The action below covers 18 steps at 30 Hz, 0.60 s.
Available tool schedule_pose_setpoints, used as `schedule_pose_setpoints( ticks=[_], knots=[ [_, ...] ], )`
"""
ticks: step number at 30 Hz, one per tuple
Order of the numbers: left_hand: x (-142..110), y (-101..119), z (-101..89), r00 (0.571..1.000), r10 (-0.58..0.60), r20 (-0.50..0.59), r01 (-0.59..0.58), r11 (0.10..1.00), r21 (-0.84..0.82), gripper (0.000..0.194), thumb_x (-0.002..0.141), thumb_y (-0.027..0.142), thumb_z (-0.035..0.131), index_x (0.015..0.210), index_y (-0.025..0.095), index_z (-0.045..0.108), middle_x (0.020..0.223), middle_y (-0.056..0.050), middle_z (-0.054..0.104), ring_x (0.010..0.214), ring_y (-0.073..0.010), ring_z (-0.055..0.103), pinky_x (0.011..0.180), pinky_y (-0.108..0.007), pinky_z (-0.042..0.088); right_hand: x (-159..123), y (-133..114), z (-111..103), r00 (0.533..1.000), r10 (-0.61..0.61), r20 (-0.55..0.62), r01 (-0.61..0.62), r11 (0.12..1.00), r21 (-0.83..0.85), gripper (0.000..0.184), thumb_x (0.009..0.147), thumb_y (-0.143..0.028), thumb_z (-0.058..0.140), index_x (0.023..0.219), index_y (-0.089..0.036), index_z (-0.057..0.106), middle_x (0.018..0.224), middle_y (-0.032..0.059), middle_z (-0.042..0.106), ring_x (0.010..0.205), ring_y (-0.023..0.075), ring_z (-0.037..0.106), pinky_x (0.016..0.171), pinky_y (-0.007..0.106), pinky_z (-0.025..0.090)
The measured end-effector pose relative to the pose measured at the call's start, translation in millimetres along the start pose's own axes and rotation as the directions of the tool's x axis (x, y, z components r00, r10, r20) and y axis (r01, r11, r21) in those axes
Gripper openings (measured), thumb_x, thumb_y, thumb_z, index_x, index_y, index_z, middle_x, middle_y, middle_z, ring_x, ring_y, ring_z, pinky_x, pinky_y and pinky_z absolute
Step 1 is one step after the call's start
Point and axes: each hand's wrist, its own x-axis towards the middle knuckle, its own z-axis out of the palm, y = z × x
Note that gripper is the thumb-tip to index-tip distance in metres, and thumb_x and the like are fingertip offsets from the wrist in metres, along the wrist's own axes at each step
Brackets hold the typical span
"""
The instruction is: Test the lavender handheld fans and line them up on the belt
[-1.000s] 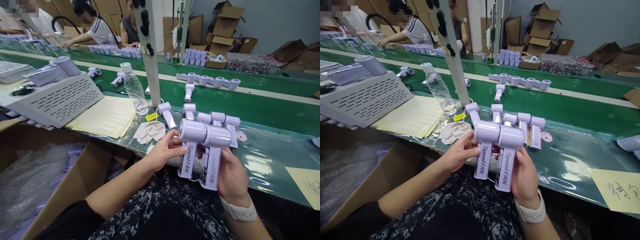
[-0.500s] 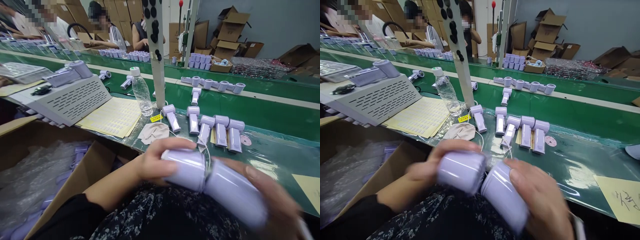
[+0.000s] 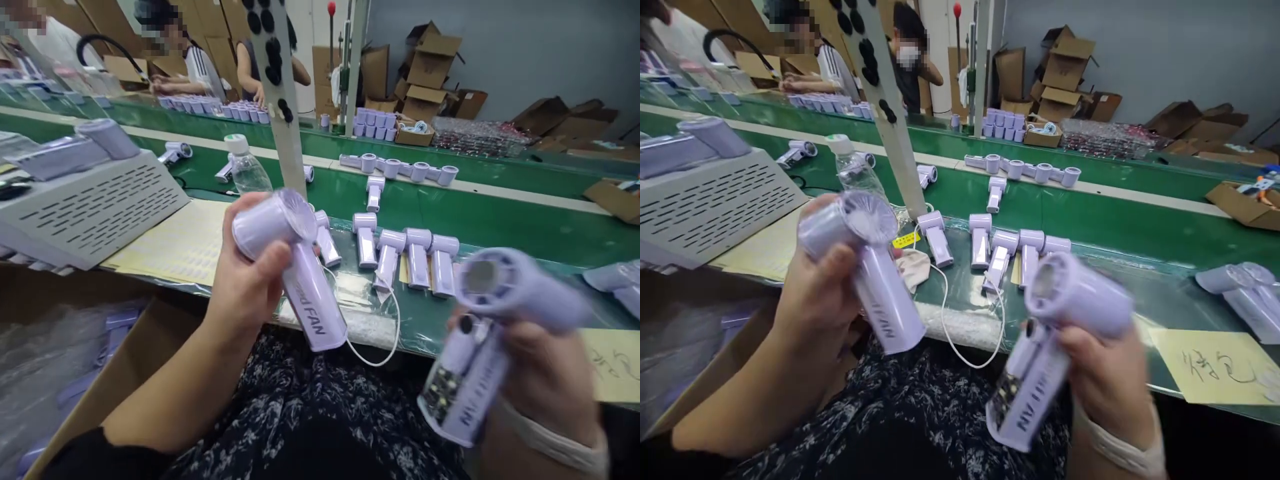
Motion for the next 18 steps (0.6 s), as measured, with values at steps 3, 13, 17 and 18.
schedule_pose_setpoints(
  ticks=[3, 13, 17, 18],
  knots=[
    [-3.2, -16.0, -4.0, 0.987, -0.146, 0.074, 0.143, 0.989, 0.042, 0.076, 0.060, 0.027, 0.096, 0.125, 0.030, 0.057, 0.108, 0.001, 0.070, 0.077, -0.0177, 0.072, 0.068, -0.029, 0.062, 8.5, 15.4, 16.7, 0.998, -0.006, -0.055, 0.003, 0.999, -0.041, 0.066, 0.060, -0.045, 0.099, 0.114, -0.023, 0.070, 0.094, 0.0044, 0.072, 0.074, 0.0203, 0.068, 0.058, 0.029, 0.060],
    [-25.0, -47.4, -10.0, 0.905, -0.415, 0.094, 0.406, 0.909, 0.096, 0.062, 0.063, 0.034, 0.093, 0.114, 0.022, 0.060, 0.094, -0.001, 0.069, 0.074, -0.0170, 0.066, 0.071, -0.033, 0.062, 1.0, 32.6, 43.3, 0.974, 0.197, 0.113, -0.203, 0.978, 0.046, 0.069, 0.062, -0.069, 0.089, 0.109, -0.021, 0.070, 0.074, 0.0010, 0.069, 0.052, 0.0128, 0.057, 0.042, 0.022, 0.048],
    [-25.1, -49.1, -9.9, 0.914, -0.397, 0.082, 0.385, 0.914, 0.130, 0.063, 0.064, 0.037, 0.093, 0.115, 0.022, 0.060, 0.094, -0.001, 0.067, 0.073, -0.0157, 0.064, 0.071, -0.031, 0.059, -0.3, 31.1, 44.6, 0.961, 0.245, 0.124, -0.252, 0.967, 0.040, 0.066, 0.068, -0.071, 0.084, 0.108, -0.020, 0.069, 0.068, 0.0007, 0.067, 0.048, 0.0122, 0.055, 0.039, 0.022, 0.047],
    [-25.2, -48.8, -10.1, 0.912, -0.400, 0.090, 0.386, 0.912, 0.135, 0.064, 0.063, 0.039, 0.093, 0.116, 0.022, 0.060, 0.095, -0.001, 0.067, 0.073, -0.0160, 0.063, 0.071, -0.031, 0.059, -1.0, 31.2, 45.2, 0.960, 0.251, 0.124, -0.257, 0.965, 0.040, 0.065, 0.070, -0.071, 0.082, 0.107, -0.020, 0.069, 0.067, 0.0007, 0.067, 0.047, 0.0123, 0.056, 0.039, 0.022, 0.048]
  ],
)
